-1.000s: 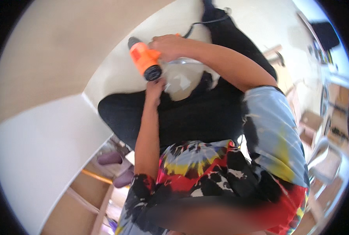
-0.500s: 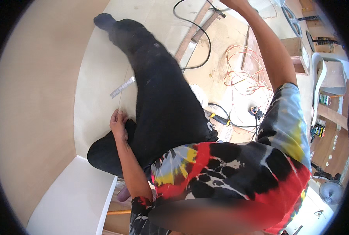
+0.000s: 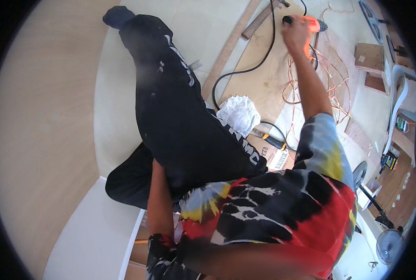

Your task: The person smooths a large sheet of white wallpaper onto a wall, trims the edges with a utility knife, and secures a wooden trim strip using a hammer. They also use a heat gun to warm the material during the process.

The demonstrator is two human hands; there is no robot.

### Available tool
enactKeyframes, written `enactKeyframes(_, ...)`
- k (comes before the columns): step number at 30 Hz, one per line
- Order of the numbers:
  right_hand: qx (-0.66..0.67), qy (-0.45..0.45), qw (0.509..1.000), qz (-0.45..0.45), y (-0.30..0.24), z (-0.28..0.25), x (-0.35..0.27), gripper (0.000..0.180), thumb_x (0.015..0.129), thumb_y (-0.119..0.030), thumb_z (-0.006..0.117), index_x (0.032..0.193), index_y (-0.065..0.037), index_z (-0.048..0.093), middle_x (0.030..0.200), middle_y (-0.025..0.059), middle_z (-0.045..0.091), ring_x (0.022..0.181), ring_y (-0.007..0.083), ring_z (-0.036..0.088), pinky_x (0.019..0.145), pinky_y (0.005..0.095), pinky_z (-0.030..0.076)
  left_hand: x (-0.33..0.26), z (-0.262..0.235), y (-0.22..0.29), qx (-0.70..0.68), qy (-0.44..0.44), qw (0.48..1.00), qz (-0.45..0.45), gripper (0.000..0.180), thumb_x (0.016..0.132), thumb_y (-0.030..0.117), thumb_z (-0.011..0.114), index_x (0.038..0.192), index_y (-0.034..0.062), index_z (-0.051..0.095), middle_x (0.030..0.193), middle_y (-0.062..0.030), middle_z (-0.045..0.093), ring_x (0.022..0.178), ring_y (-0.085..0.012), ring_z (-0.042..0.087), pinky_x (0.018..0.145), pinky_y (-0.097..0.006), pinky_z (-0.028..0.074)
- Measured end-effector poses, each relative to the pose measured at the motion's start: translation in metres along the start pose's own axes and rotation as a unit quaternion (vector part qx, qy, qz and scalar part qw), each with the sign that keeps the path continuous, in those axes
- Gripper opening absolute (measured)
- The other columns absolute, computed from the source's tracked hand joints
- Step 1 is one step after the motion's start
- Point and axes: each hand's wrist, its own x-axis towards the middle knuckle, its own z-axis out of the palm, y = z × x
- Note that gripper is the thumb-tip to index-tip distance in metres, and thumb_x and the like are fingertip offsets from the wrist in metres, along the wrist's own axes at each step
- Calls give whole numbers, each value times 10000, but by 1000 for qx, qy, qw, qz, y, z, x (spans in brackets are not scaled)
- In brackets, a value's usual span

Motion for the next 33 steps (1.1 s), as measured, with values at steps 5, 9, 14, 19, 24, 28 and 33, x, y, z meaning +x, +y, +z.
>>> enactKeyframes(5,132,-205,967,77,-115,44,-9,615,861,-421,717,1210,81,646,1164,291,700,1127,434,671,997,482,512,46,13,40,135,-64,984,99,337,995,184,589,1274,0,627,1152,-144,690,1022,-310,683,851,-431,569)
enactKeyframes(9,209,-324,897,217,-55,100,18,600,801,-360,772,1125,133,660,1094,262,728,1091,376,707,895,465,568,50,79,74,141,-107,969,171,315,978,180,589,1242,17,639,1169,-145,671,1041,-327,677,848,-451,574)
enactKeyframes(14,623,-337,619,338,-28,35,45,91,923,-164,558,850,-112,544,732,35,484,604,204,491,506,380,457,31,143,84,187,-37,958,215,290,956,175,590,1203,37,654,1190,-146,646,1065,-347,670,843,-477,581)
enactKeyframes(19,784,-336,439,280,-96,-83,-61,143,1048,-143,574,917,-127,519,691,-55,412,543,45,399,466,227,357,64,104,42,330,26,933,141,266,934,170,591,1163,58,668,1212,-147,622,1088,-367,662,839,-503,587)
enactKeyframes(24,807,-281,484,190,-95,-145,-104,97,1030,-91,595,1111,-70,546,723,-43,423,557,45,393,499,232,362,89,-11,162,282,-138,948,59,265,949,143,551,1141,-19,633,1191,-232,609,1086,-397,680,889,-488,584)
enactKeyframes(28,797,-242,525,173,-103,-188,-134,149,1004,-83,624,1129,-96,545,675,-54,430,502,60,366,469,261,316,74,-67,155,289,-118,948,60,278,962,141,532,1152,-41,623,1173,-242,609,1048,-403,693,909,-503,574)
enactKeyframes(33,767,-206,593,133,-82,-232,-177,136,1017,-73,597,1120,-85,508,634,-58,408,455,73,397,429,249,381,69,-44,140,296,-141,944,39,300,977,141,502,1165,-67,608,1250,-282,596,1090,-443,677,929,-526,560)
